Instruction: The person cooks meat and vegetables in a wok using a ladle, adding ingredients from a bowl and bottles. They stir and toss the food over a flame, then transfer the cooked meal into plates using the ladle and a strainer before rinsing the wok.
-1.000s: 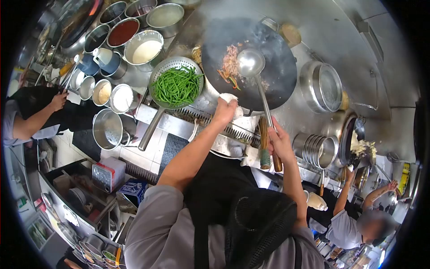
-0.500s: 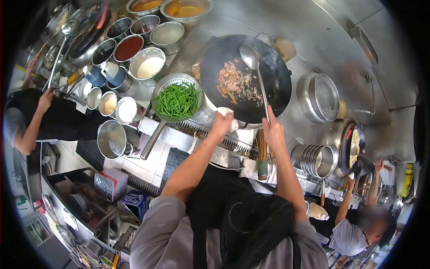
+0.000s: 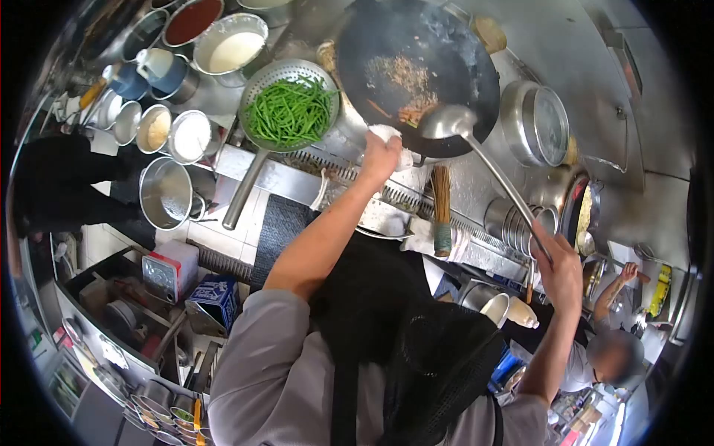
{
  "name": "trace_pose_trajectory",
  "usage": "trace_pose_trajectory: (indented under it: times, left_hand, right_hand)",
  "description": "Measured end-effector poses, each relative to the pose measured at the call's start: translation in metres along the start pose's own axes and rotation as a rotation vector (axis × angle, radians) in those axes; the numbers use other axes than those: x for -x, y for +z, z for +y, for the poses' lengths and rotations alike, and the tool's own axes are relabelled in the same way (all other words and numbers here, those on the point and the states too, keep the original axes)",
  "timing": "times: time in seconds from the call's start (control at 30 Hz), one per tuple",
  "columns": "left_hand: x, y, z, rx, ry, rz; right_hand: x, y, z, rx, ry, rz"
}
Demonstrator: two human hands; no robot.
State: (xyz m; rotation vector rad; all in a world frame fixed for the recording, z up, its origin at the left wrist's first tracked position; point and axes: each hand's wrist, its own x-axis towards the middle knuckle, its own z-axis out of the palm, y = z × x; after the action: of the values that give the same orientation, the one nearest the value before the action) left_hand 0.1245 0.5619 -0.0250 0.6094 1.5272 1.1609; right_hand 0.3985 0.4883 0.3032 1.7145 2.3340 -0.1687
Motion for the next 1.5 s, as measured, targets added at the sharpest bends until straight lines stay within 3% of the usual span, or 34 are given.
trace_pose_trajectory:
  times: [0.07, 0.13, 0.17, 0.23, 0.27, 0.3, 0.37, 0.5, 0.57, 0.6, 0.73, 0.83, 0.87, 1.03, 1.1, 1.17, 1.3, 1.37, 1.43, 1.5]
  left_hand:
    - [0.009, 0.000, 0.009, -0.009, 0.033, 0.062]
    - [0.015, -0.003, 0.018, 0.014, -0.012, 0.002]
    - [0.015, -0.004, 0.020, 0.052, -0.027, -0.027]
    - [0.007, -0.003, 0.010, 0.142, -0.068, -0.099]
    - [0.008, -0.003, 0.011, 0.103, -0.024, -0.065]
    - [0.004, -0.003, 0.004, 0.062, 0.012, -0.029]
    - [-0.004, -0.002, -0.005, 0.034, 0.053, -0.039]
    - [-0.001, 0.000, 0.001, 0.002, -0.009, -0.024]
    - [0.000, -0.002, -0.004, 0.112, 0.053, -0.071]
    - [-0.001, -0.003, -0.002, 0.040, 0.027, -0.061]
    - [0.003, -0.001, 0.002, 0.015, 0.041, -0.021]
    - [0.010, -0.001, 0.014, 0.002, -0.010, 0.015]
    - [-0.008, 0.000, -0.016, 0.060, 0.036, -0.058]
    - [-0.002, 0.000, -0.004, 0.129, 0.062, -0.049]
    - [0.003, 0.000, -0.004, 0.157, 0.033, -0.056]
    - [0.002, -0.003, 0.000, 0.129, 0.012, -0.062]
    - [0.001, -0.003, 0.000, 0.081, 0.019, -0.044]
    - [-0.005, -0.002, -0.015, 0.082, 0.004, -0.065]
    - [-0.010, 0.000, -0.015, 0.087, -0.002, -0.081]
    - [-0.004, -0.002, -0.010, 0.101, -0.018, -0.085]
  right_hand:
    - [0.013, -0.001, -0.005, -0.066, -0.009, -0.075]
    - [-0.013, 0.051, -0.012, -0.102, 0.118, -0.091]
    - [-0.035, 0.081, -0.019, -0.128, 0.134, -0.051]
    - [-0.071, 0.161, 0.002, -0.473, -0.006, 0.175]
    - [-0.083, 0.170, -0.007, -0.632, 0.099, 0.193]
    - [-0.097, 0.169, -0.019, -0.635, 0.086, 0.211]
    - [-0.115, 0.170, -0.043, -0.608, 0.278, 0.221]
    - [-0.138, 0.201, -0.058, -0.493, 0.250, 0.294]
    - [-0.120, 0.185, -0.060, -0.912, 0.158, 0.099]
    - [-0.107, 0.145, -0.077, -1.220, 0.311, -0.101]
    - [-0.088, 0.138, -0.094, -1.536, 0.383, -0.120]
    - [-0.113, 0.152, -0.094, -1.436, 0.350, -0.160]
    - [-0.119, 0.148, -0.099, -1.285, 0.315, -0.103]
    - [-0.122, 0.136, -0.115, -1.443, 0.342, -0.074]
    - [-0.124, 0.142, -0.116, -1.338, 0.346, -0.168]
    - [-0.127, 0.140, -0.114, -1.217, 0.302, -0.116]
    - [-0.133, 0.139, -0.105, -1.414, 0.359, -0.062]
    - [-0.139, 0.145, -0.096, -1.165, 0.403, -0.063]
    - [-0.140, 0.158, -0.078, -1.002, 0.273, 0.031]
    - [-0.138, 0.162, -0.073, -0.673, 0.158, 0.249]
